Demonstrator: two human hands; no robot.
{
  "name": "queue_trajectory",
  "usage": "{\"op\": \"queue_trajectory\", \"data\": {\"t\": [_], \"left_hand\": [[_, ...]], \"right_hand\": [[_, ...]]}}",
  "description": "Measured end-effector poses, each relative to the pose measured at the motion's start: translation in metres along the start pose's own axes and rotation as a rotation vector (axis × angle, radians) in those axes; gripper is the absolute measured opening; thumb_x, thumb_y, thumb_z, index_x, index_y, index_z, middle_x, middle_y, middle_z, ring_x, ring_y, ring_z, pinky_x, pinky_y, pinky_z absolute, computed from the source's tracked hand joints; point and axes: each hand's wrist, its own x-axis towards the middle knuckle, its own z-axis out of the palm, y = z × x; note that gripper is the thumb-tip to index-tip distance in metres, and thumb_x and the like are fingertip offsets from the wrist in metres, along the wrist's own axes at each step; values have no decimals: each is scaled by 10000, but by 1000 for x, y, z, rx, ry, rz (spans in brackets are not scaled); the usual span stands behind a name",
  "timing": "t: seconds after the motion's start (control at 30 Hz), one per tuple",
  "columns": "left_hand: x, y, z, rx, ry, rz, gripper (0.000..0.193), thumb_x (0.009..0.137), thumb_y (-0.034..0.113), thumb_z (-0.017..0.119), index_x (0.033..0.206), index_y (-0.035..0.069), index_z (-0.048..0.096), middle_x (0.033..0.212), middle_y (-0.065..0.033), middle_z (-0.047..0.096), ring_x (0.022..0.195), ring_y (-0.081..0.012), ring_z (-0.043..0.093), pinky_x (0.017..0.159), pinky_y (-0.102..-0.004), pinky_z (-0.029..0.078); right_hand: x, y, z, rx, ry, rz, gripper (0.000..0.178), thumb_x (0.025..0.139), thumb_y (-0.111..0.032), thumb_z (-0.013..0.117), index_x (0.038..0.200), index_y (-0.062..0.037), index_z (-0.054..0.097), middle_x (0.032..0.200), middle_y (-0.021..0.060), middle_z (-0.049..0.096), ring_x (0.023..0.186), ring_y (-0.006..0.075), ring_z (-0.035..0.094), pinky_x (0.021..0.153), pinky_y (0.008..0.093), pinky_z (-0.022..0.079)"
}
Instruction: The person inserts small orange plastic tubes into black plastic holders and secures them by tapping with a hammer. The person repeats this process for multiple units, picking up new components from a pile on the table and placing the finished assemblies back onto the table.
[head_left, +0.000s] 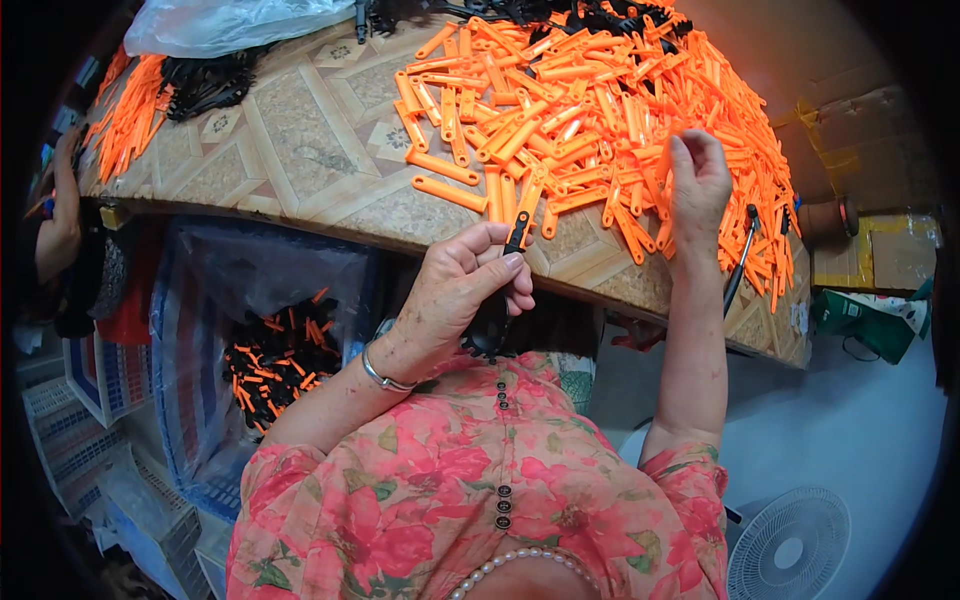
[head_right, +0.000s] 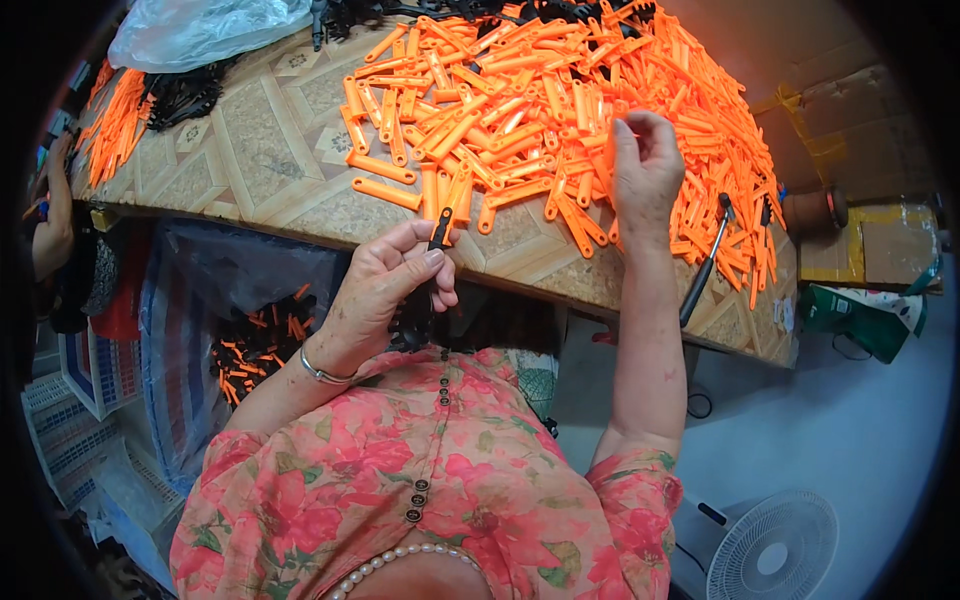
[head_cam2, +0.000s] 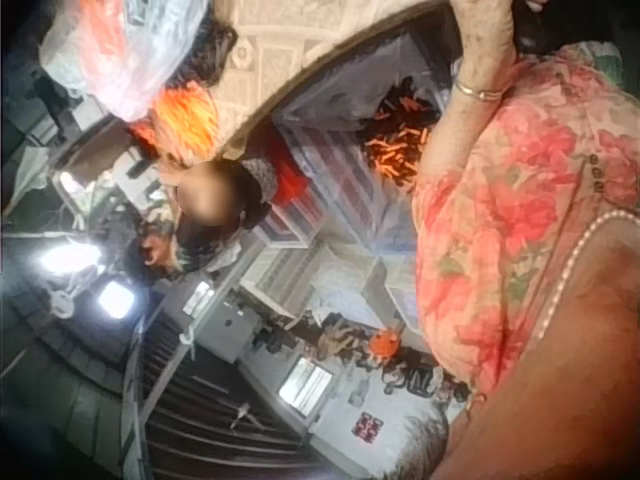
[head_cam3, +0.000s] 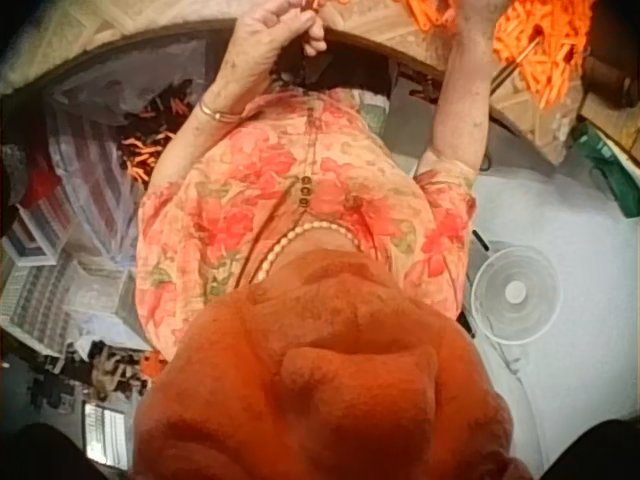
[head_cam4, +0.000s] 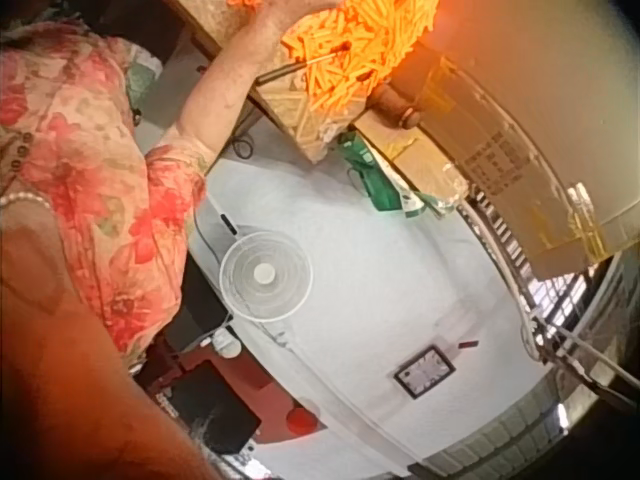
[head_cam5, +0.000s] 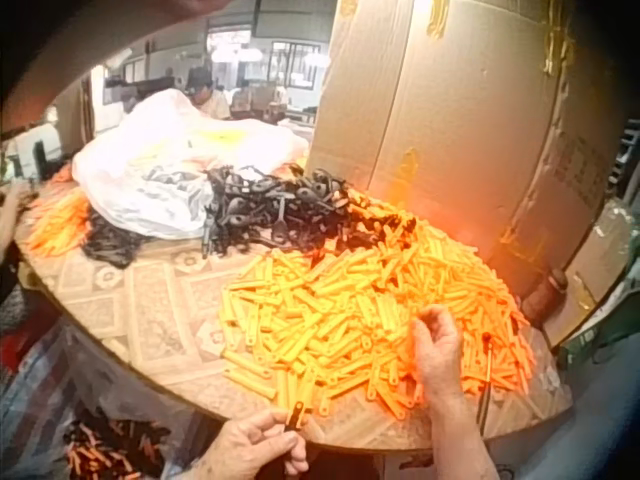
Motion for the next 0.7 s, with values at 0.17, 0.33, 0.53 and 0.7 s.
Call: {"op": "queue_trajectory", "data": {"t": [0.17, 0.33, 0.53, 0.7], "left_hand": [[3, -3, 6, 24, -39, -11, 266, 974, 145, 588, 1195, -2, 567, 827, -49, 631, 712, -112, 645, 636, -211, 525], [5, -12, 18, 51, -74, -39, 267, 969, 135, 594, 1202, 7, 566, 840, -48, 636, 723, -111, 650, 657, -220, 542], [8, -14, 29, 229, -205, -84, 269, 994, 164, 575, 1201, -8, 569, 817, -19, 634, 719, -75, 631, 656, -222, 548], [10, -19, 26, 396, -290, -117, 203, 1014, 173, 532, 1128, 15, 591, 758, 24, 589, 689, -42, 596, 629, -204, 519]], "right_hand": [[-41, -22, -18, 542, -124, 320, 421, 956, -66, 605, 1362, -10, 508, 822, -28, 593, 664, 12, 517, 634, 143, 450], [-77, -35, -19, 626, -167, 389, 342, 960, -92, 606, 1283, -3, 533, 882, 15, 620, 705, 59, 593, 641, 194, 504], [-129, -49, -22, 535, -253, 405, 272, 943, -52, 623, 1184, -26, 499, 989, 79, 633, 761, 111, 659, 663, 233, 571], [-151, -52, -28, 408, -243, 327, 282, 893, 24, 662, 1142, -20, 537, 1003, 81, 625, 785, 118, 668, 676, 240, 572]]}}
